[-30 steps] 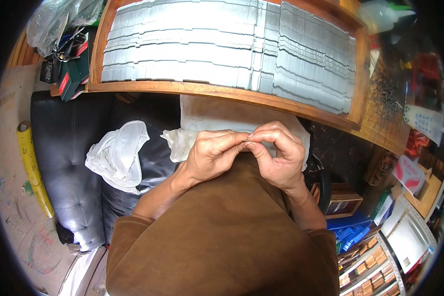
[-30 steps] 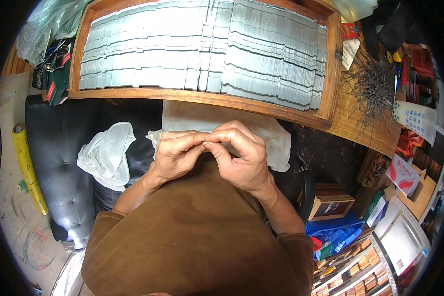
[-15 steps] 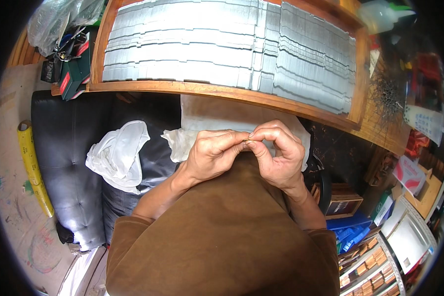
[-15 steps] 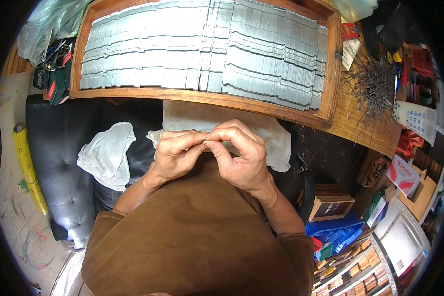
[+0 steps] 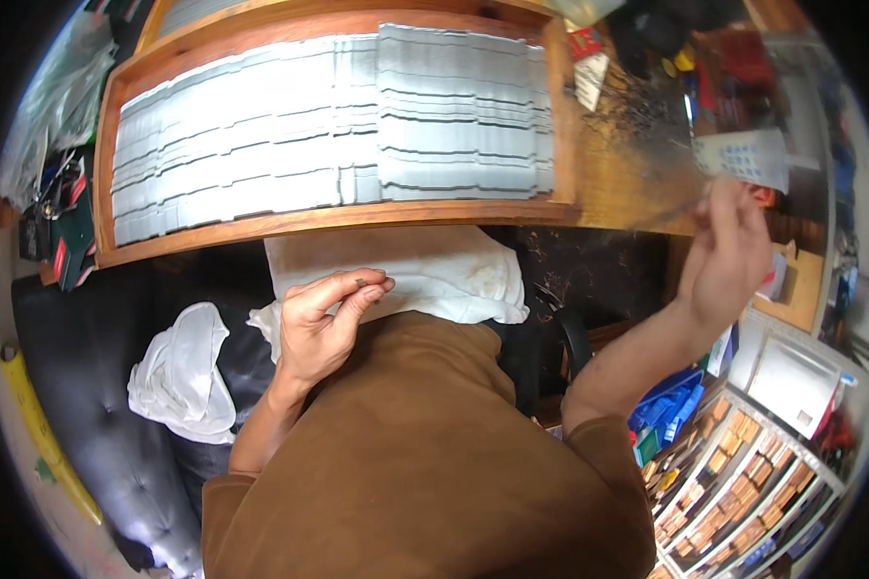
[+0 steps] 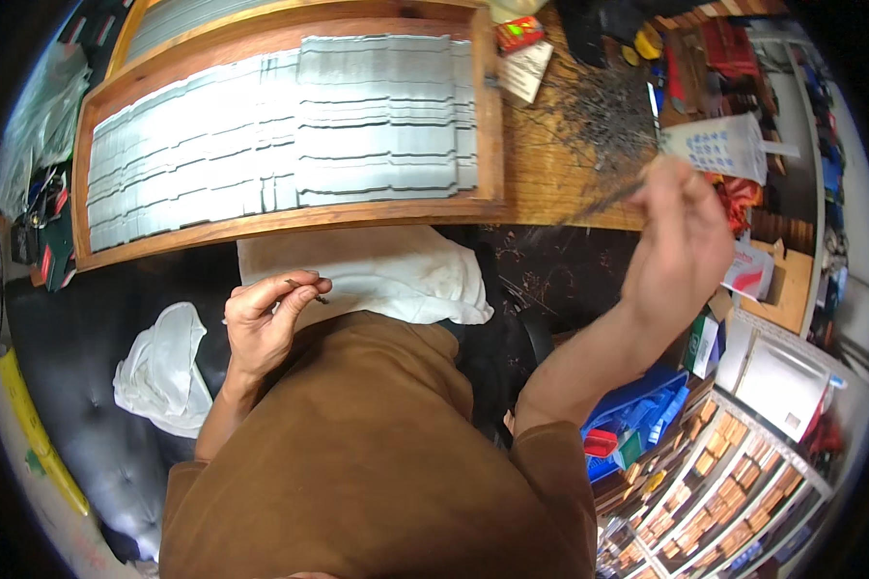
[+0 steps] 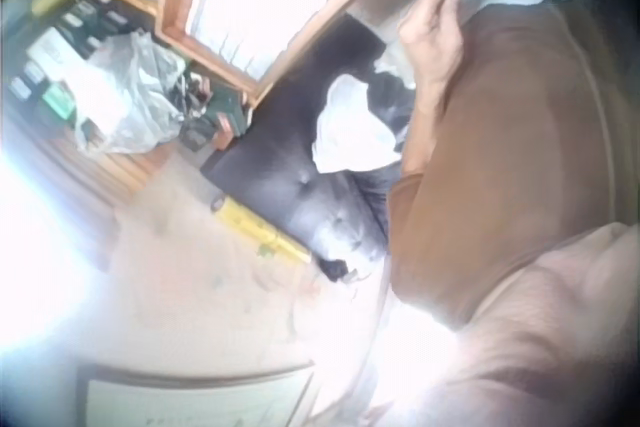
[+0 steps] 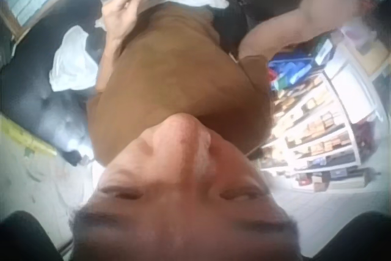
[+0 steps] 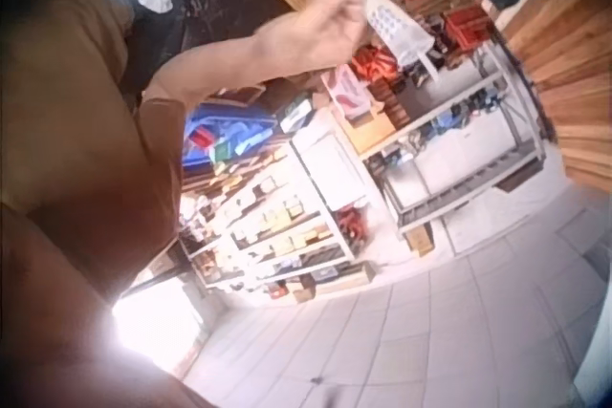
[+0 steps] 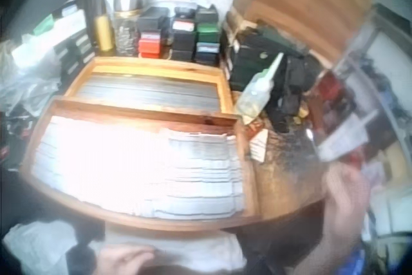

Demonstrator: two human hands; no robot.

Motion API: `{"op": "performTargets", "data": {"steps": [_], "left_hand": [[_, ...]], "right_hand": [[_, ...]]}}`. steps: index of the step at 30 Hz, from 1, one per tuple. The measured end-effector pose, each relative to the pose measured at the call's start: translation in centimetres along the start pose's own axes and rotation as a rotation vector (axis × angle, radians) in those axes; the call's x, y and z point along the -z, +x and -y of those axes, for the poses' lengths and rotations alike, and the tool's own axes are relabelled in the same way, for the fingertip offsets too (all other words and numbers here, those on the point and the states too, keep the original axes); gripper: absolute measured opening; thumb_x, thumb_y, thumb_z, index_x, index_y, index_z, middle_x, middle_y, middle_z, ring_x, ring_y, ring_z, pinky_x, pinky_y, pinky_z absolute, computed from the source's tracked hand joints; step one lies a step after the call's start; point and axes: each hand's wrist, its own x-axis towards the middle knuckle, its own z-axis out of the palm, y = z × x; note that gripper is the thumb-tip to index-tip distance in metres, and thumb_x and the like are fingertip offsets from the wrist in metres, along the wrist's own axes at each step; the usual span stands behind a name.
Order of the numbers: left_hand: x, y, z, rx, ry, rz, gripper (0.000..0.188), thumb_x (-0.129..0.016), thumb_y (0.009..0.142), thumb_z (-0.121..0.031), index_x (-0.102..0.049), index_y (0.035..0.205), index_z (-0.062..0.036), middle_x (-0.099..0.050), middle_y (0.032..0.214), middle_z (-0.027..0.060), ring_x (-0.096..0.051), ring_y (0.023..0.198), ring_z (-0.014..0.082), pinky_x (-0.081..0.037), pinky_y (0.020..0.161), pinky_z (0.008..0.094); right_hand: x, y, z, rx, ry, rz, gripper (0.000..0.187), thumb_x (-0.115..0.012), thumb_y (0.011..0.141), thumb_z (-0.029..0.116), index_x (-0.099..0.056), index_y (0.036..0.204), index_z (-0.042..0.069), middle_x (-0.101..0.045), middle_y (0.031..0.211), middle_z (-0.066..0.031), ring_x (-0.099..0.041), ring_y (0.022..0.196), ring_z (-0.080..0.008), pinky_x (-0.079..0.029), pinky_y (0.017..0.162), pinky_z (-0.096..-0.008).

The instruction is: The person handles small gray plastic strips and pins, repeatedly inserting pins into the strips and placing them into a wooden tray. The person also lifts and repositions the tray during the process.

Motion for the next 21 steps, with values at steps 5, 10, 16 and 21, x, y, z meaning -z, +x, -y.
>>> {"op": "performTargets", "data": {"steps": [5, 10, 16, 21], "left_hand": [[-0.6, 0.0, -0.8, 0.146, -0.122, 0.078, 0.01, -0.065, 0.093, 0.005, -0.07, 0.101, 0.0093, -0.076, 0.092, 0.0158, -0.074, 0.088, 0.0202, -0.06, 0.082, 0.0305], [-1.2, 0.0, -1.6, 0.238, -0.217, 0.131, 0.014, -0.071, 0.092, -0.001, -0.073, 0.103, 0.0062, -0.077, 0.09, 0.0116, -0.073, 0.084, 0.0148, -0.058, 0.076, 0.026], [-0.2, -0.1, -2.4, 0.149, -0.018, 0.174, 0.014, -0.073, 0.089, -0.004, -0.074, 0.102, 0.0032, -0.076, 0.085, 0.0139, -0.073, 0.076, 0.016, -0.055, 0.067, 0.0267], [-0.1, -0.1, -2.8, 0.15, 0.014, 0.184, 0.013, -0.07, 0.089, -0.001, -0.072, 0.102, 0.0028, -0.073, 0.083, 0.0155, -0.07, 0.07, 0.0185, -0.053, 0.064, 0.0291]], "right_hand": [[0.4, -1.5, -0.2, -0.058, -0.117, 0.097, 0.011, -0.071, 0.087, -0.001, -0.072, 0.097, -0.004, -0.071, 0.085, -0.0089, -0.063, 0.072, -0.0118, -0.052, 0.067, -0.0246], [-8.6, -9.9, -1.3, -0.153, -0.048, 0.734, 0.008, -0.074, 0.08, -0.007, -0.073, 0.086, -0.002, -0.071, 0.082, -0.0103, -0.068, 0.075, -0.0155, -0.053, 0.067, -0.0273], [-10.9, -13.8, -2.3, -0.161, 0.054, 0.712, 0.009, -0.072, 0.084, -0.004, -0.072, 0.093, -0.004, -0.07, 0.086, -0.0135, -0.07, 0.075, -0.024, -0.055, 0.067, -0.0322], [-11.3, -14.3, -3.4, -0.179, 0.072, 0.75, 0.011, -0.075, 0.083, -0.003, -0.071, 0.093, -0.005, -0.07, 0.087, -0.0129, -0.069, 0.078, -0.0199, -0.055, 0.067, -0.0294]]}}
